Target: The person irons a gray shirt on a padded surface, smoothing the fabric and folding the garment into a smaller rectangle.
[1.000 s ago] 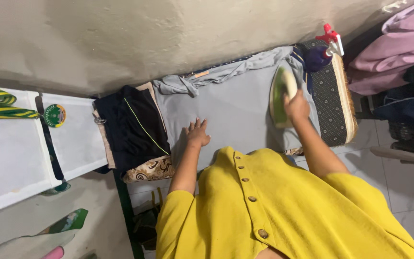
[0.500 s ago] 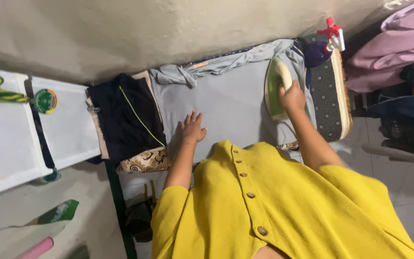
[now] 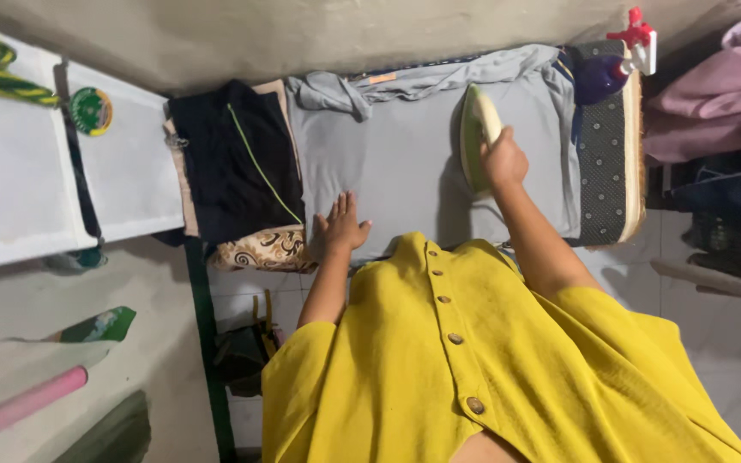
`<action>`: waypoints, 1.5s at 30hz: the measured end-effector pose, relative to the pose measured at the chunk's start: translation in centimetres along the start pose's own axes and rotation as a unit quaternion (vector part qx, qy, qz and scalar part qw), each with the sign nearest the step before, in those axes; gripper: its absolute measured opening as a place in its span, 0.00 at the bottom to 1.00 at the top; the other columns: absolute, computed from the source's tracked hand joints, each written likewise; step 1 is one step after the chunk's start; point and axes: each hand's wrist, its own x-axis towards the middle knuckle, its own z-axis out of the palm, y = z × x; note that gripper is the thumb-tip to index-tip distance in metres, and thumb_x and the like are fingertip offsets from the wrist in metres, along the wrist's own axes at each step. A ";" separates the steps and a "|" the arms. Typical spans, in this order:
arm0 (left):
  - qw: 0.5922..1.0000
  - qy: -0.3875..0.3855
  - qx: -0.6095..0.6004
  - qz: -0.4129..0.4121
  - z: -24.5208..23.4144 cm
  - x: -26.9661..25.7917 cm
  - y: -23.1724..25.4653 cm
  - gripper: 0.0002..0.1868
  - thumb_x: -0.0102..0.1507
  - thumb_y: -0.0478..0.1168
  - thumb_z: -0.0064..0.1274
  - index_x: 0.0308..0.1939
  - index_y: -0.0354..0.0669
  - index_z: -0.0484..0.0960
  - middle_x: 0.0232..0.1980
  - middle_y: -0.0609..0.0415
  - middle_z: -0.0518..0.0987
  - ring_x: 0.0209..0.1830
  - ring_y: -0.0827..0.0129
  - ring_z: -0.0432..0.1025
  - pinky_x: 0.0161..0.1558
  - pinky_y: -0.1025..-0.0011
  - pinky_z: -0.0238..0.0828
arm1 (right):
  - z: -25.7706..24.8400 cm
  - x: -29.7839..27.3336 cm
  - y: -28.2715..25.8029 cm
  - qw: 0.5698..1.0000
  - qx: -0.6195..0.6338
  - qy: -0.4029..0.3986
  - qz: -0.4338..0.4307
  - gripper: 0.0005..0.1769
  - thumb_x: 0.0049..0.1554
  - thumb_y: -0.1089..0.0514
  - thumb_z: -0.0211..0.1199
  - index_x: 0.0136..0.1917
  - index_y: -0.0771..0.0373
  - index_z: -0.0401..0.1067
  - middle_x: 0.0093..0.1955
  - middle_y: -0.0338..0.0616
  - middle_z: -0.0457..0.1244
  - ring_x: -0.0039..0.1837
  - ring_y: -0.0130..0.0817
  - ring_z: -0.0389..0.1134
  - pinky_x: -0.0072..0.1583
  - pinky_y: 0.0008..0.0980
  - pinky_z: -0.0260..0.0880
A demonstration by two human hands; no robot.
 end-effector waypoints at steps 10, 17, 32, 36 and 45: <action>1.000 -0.002 0.001 -0.021 -1.8 -0.6 -1.0 0.45 0.64 0.60 0.49 0.80 0.50 0.52 0.85 0.54 0.47 0.84 0.60 0.40 0.77 0.40 0.27 | 0.0 -10.3 -0.6 0.992 0.003 -0.081 -0.100 0.24 0.60 0.45 0.62 0.58 0.65 0.61 0.41 0.63 0.68 0.44 0.66 0.70 0.46 0.59 0.69; 0.996 -0.063 0.042 -0.040 -3.6 -0.3 0.3 0.47 0.65 0.63 0.45 0.81 0.49 0.46 0.85 0.53 0.44 0.84 0.59 0.38 0.77 0.42 0.21 | 1.5 -2.1 -5.7 0.996 0.027 -0.041 -0.073 0.21 0.61 0.44 0.62 0.54 0.62 0.63 0.41 0.61 0.69 0.45 0.65 0.70 0.47 0.59 0.68; 0.991 -0.100 0.072 -0.053 -4.3 -0.5 0.6 0.48 0.66 0.65 0.44 0.82 0.53 0.41 0.86 0.58 0.39 0.85 0.62 0.37 0.76 0.39 0.18 | 2.9 -7.5 -4.4 0.982 -0.011 -0.110 -0.150 0.28 0.60 0.45 0.62 0.66 0.63 0.62 0.41 0.60 0.69 0.44 0.63 0.71 0.46 0.59 0.69; 0.993 -0.086 0.066 -0.051 -4.0 -0.1 0.3 0.47 0.65 0.64 0.45 0.82 0.53 0.44 0.86 0.59 0.41 0.85 0.65 0.39 0.76 0.37 0.18 | 3.4 -3.4 -7.6 0.987 0.000 -0.116 -0.111 0.26 0.60 0.45 0.61 0.63 0.64 0.62 0.46 0.59 0.70 0.49 0.61 0.71 0.50 0.56 0.69; 0.995 -0.072 0.060 -0.045 -3.5 -0.5 -0.2 0.51 0.63 0.64 0.49 0.82 0.53 0.43 0.86 0.58 0.41 0.84 0.64 0.39 0.76 0.37 0.16 | 0.4 -12.8 2.2 0.977 -0.015 -0.081 -0.198 0.24 0.58 0.49 0.62 0.62 0.63 0.64 0.41 0.58 0.70 0.39 0.59 0.71 0.42 0.55 0.70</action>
